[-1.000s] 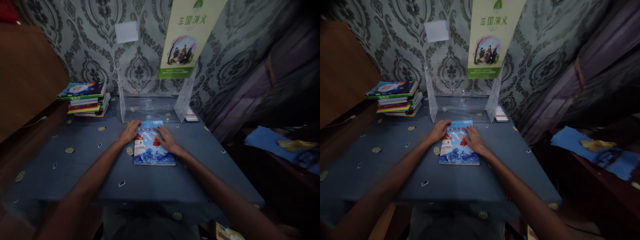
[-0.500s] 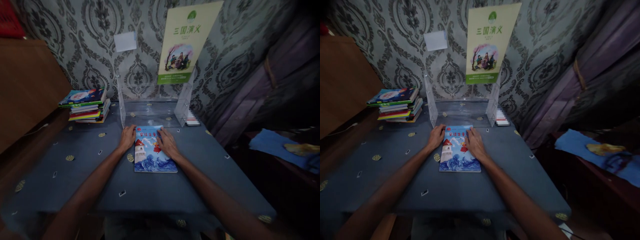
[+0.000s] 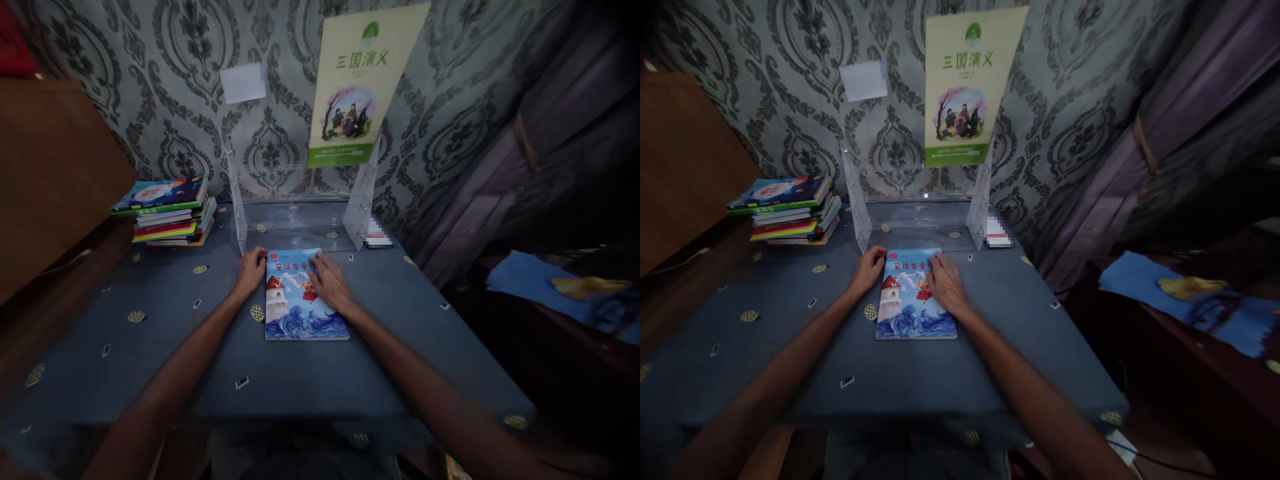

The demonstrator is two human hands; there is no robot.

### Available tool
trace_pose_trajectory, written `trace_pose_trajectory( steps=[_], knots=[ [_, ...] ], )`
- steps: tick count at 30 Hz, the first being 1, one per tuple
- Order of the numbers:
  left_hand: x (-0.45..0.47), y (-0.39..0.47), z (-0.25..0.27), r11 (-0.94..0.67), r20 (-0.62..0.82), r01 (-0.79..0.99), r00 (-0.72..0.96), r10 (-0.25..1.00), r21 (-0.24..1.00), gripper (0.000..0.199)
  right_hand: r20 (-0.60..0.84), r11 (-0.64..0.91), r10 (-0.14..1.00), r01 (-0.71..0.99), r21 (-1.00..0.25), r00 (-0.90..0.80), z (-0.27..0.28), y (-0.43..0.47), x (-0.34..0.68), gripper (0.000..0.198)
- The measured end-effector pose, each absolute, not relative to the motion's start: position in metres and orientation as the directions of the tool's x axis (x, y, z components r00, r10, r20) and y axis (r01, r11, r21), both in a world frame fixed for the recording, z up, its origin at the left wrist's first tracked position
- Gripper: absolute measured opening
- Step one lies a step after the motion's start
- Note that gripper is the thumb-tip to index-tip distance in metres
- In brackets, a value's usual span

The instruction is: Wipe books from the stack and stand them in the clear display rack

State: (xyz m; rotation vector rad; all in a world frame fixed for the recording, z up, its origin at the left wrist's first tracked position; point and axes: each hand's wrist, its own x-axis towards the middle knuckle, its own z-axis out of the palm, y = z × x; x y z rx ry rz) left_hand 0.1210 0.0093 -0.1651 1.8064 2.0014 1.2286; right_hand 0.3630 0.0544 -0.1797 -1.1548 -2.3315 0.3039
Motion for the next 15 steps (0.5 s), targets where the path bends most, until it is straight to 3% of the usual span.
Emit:
trace_pose_trajectory(
  steps=[15],
  knots=[
    [0.125,0.0088,-0.1631,-0.056,0.394,0.803,-0.228,0.89,0.593,0.025,0.358,0.623,0.782,0.659,-0.421,-0.51,-0.1814,0.0581,0.3655,0.042]
  ],
)
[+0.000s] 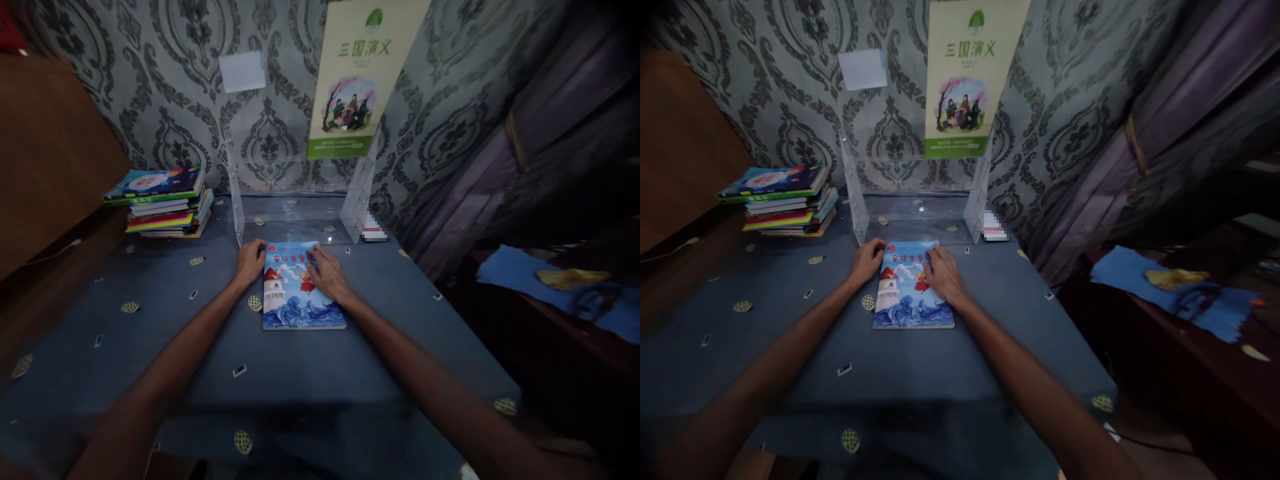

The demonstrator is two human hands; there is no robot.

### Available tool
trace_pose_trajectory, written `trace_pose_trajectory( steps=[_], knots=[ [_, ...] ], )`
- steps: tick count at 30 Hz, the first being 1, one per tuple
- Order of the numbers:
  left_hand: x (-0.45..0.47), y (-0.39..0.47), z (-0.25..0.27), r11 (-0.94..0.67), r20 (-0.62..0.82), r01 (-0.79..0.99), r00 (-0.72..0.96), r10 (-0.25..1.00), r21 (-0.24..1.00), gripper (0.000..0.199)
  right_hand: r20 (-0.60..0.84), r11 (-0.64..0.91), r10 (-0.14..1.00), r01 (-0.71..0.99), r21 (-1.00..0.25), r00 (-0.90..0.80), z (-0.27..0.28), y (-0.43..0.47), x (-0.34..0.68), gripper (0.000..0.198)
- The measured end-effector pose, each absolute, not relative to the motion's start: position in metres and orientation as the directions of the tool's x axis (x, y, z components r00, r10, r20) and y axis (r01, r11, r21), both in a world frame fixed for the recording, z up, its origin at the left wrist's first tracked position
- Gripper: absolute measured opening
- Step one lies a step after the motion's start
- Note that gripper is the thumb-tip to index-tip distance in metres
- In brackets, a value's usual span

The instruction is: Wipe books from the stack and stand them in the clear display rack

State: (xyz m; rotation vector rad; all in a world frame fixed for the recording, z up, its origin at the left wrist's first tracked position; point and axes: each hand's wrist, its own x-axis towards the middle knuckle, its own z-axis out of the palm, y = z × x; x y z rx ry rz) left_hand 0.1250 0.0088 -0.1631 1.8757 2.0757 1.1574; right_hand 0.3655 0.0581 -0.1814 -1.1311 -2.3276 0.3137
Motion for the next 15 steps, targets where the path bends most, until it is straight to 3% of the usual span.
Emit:
trace_pose_trajectory(
  steps=[15],
  knots=[
    [0.1264,0.0069,-0.161,-0.062,0.408,0.841,-0.195,0.892,0.537,0.024,0.357,0.616,0.787,0.664,-0.424,-0.503,-0.1792,0.0572,0.3636,0.041]
  ],
)
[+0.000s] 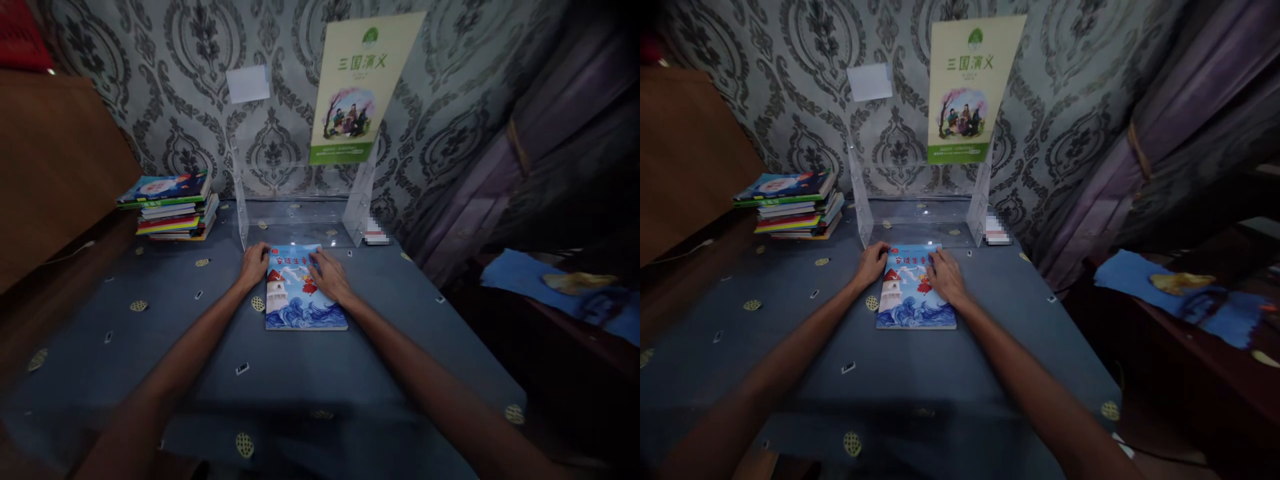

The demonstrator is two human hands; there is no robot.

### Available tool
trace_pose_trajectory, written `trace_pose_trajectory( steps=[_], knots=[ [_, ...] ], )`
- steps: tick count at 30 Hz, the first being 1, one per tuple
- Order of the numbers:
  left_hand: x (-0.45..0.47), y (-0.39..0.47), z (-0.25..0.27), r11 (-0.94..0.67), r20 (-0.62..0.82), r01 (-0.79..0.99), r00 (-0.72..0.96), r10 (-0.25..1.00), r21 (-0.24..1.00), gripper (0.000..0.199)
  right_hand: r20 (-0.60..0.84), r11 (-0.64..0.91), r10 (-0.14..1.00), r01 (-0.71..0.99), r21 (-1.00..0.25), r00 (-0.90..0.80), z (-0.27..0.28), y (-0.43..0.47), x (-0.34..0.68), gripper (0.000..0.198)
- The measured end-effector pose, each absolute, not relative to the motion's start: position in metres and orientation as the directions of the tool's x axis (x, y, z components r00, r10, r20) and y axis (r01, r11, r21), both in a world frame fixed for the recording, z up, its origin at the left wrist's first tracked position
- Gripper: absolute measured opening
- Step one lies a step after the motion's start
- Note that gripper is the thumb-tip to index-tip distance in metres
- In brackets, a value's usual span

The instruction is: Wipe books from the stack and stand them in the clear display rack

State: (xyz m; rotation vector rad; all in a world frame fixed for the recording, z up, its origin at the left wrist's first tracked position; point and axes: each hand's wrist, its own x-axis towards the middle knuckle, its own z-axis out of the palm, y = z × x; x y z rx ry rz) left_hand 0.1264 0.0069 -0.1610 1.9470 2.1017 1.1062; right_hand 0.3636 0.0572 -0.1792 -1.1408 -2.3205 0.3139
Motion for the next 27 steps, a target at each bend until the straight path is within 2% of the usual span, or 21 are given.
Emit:
trace_pose_trajectory(
  steps=[27],
  knots=[
    [0.1298,0.008,-0.1676,-0.049,0.435,0.896,-0.165,0.885,0.442,0.021,0.343,0.621,0.783,0.668,-0.409,-0.518,-0.18,0.0605,0.3649,0.042]
  ],
)
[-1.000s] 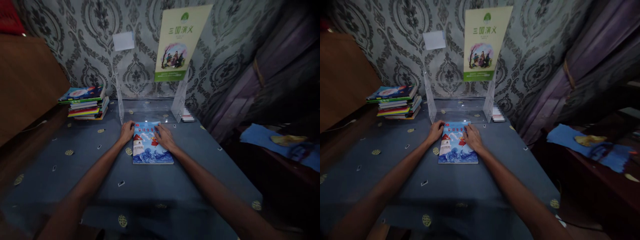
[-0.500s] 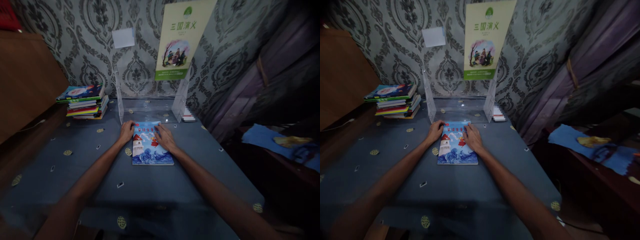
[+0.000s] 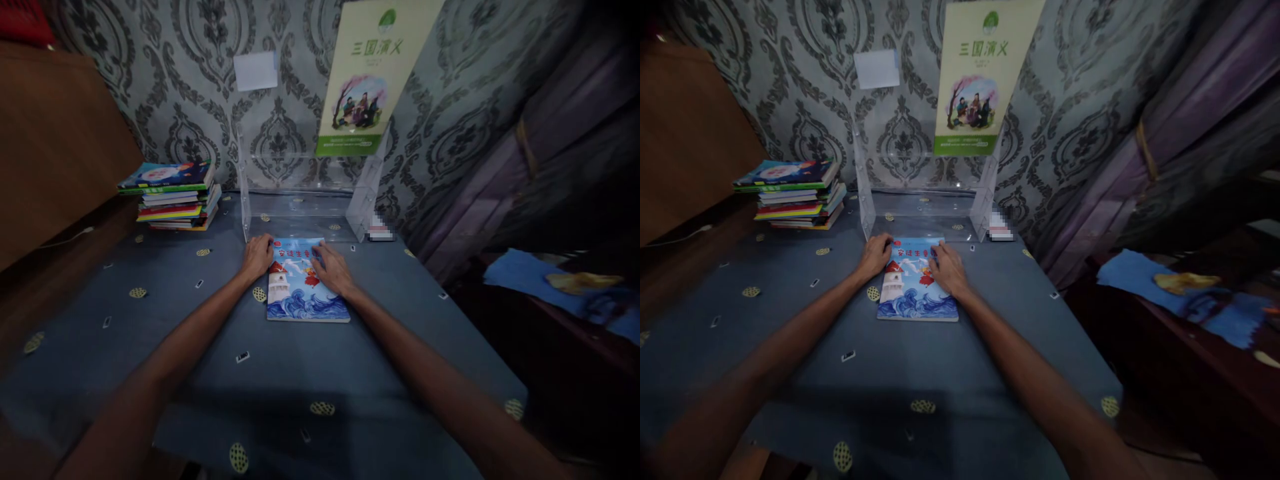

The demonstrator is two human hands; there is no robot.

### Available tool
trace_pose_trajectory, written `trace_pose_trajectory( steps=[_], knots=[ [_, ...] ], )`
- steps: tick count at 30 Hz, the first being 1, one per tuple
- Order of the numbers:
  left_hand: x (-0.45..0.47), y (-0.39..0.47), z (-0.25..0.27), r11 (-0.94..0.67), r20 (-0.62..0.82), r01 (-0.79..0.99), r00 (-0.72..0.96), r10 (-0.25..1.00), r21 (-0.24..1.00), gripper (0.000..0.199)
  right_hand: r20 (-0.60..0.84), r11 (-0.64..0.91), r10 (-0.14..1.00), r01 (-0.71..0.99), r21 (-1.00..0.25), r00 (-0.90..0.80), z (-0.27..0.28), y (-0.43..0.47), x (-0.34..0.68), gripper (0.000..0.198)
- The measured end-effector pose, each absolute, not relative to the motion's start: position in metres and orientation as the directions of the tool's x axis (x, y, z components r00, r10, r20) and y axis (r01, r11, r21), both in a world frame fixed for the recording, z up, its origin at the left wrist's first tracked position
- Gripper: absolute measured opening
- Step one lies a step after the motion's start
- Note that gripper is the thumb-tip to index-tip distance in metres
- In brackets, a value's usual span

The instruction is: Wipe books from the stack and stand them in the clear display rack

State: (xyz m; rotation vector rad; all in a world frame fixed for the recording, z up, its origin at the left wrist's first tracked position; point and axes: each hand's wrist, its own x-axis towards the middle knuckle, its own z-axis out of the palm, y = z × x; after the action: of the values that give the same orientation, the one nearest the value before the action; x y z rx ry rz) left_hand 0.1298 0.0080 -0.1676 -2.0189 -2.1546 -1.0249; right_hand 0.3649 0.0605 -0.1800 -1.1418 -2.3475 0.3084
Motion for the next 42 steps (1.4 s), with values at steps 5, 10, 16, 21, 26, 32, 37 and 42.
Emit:
trace_pose_trajectory(
  steps=[5,10,16,21,26,32,37,42],
  knots=[
    [0.131,0.008,-0.169,-0.048,0.436,0.899,-0.165,0.885,0.435,0.023,0.349,0.632,0.775,0.649,-0.424,-0.527,-0.181,0.062,0.366,0.042],
    [0.133,0.005,-0.168,-0.033,0.425,0.9,-0.173,0.888,0.434,0.023,0.341,0.624,0.782,0.66,-0.42,-0.522,-0.181,0.061,0.366,0.043],
    [0.134,0.004,-0.166,-0.025,0.419,0.895,-0.183,0.89,0.445,0.024,0.347,0.627,0.779,0.655,-0.421,-0.523,-0.181,0.061,0.365,0.041],
    [0.133,0.004,-0.165,-0.036,0.408,0.867,-0.196,0.892,0.496,0.023,0.352,0.628,0.778,0.642,-0.439,-0.52,-0.181,0.061,0.366,0.041],
    [0.134,0.003,-0.163,-0.053,0.39,0.799,-0.233,0.891,0.598,0.021,0.327,0.606,0.794,0.62,-0.499,-0.513,-0.178,0.06,0.368,0.045],
    [0.134,0.005,-0.158,-0.077,0.329,0.603,-0.319,0.889,0.794,0.022,0.343,0.621,0.779,0.571,-0.537,-0.525,-0.181,0.064,0.376,0.048],
    [0.131,0.011,-0.153,-0.078,0.198,0.289,-0.412,0.89,0.954,0.019,0.376,0.64,0.763,0.536,-0.55,-0.525,-0.187,0.065,0.382,0.048],
    [0.14,0.013,-0.151,-0.007,-0.04,-0.108,-0.425,0.904,0.994,0.014,0.379,0.644,0.759,0.523,-0.558,-0.53,-0.188,0.061,0.386,0.05]
  ],
)
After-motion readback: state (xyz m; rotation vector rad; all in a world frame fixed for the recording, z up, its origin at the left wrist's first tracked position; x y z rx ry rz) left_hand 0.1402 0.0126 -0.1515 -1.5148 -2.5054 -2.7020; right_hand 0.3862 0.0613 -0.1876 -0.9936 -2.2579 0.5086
